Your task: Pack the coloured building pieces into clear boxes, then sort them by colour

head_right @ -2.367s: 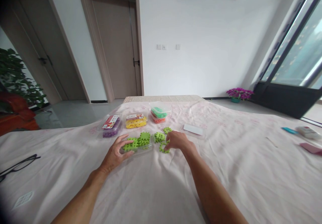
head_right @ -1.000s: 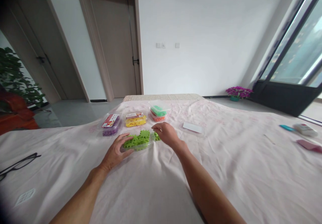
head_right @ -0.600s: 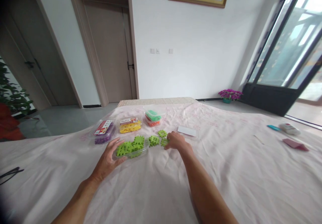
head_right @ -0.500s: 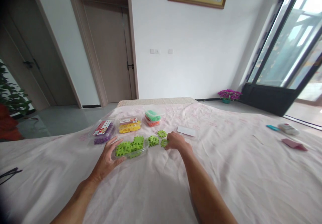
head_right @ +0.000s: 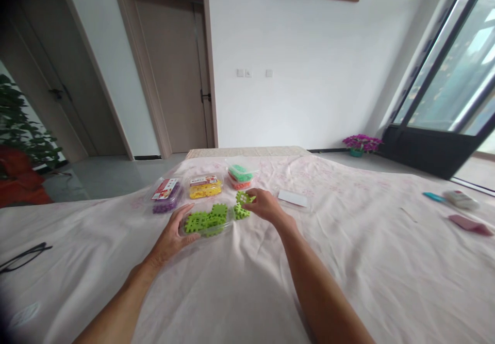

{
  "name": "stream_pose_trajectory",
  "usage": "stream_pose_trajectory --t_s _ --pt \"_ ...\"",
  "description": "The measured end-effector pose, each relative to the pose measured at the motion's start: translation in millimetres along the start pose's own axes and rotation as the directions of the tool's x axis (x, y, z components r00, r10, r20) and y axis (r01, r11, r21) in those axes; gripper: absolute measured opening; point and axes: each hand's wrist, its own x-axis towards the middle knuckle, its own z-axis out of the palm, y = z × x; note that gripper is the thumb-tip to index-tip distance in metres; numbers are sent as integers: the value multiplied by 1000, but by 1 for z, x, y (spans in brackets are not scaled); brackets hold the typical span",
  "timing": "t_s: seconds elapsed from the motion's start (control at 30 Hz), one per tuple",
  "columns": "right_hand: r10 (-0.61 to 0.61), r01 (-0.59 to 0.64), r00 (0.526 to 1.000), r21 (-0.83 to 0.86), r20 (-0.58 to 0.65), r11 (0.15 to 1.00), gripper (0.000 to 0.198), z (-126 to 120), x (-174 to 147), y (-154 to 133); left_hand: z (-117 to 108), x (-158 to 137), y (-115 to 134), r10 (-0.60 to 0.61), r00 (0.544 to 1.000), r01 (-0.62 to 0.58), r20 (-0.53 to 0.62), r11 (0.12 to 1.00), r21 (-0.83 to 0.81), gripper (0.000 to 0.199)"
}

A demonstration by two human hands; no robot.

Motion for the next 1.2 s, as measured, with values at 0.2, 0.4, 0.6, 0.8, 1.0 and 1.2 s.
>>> stream_pose_trajectory --t_s 0.2,0.4,0.6,0.8,1.0,1.2 --pt "-190 190 982 3 -5 982 46 19 -5 -31 -2 -1 5 5 1000 -6 16 1000 18 74" --pt "-312 311 950 -60 -8 949 41 28 -7 -34 -1 -1 7 -2 1000 2 11 1000 -10 75" --pt "-511 512 858 -2 62 859 21 30 -10 -40 -2 0 8 15 1000 -15 3 1000 -6 75" --pt "-248 249 956 -10 -158 968 28 30 5 -6 -1 -1 4 34 999 -34 -20 999 -13 74" --pt "-24 -7 983 -168 -181 986 49 39 15 53 2 0 -3 43 997 -44 -60 999 -15 71" --pt "-32 -1 992 -256 -122 967 47 57 12 62 2 -1 -1 38 998 -39 -56 999 -16 69"
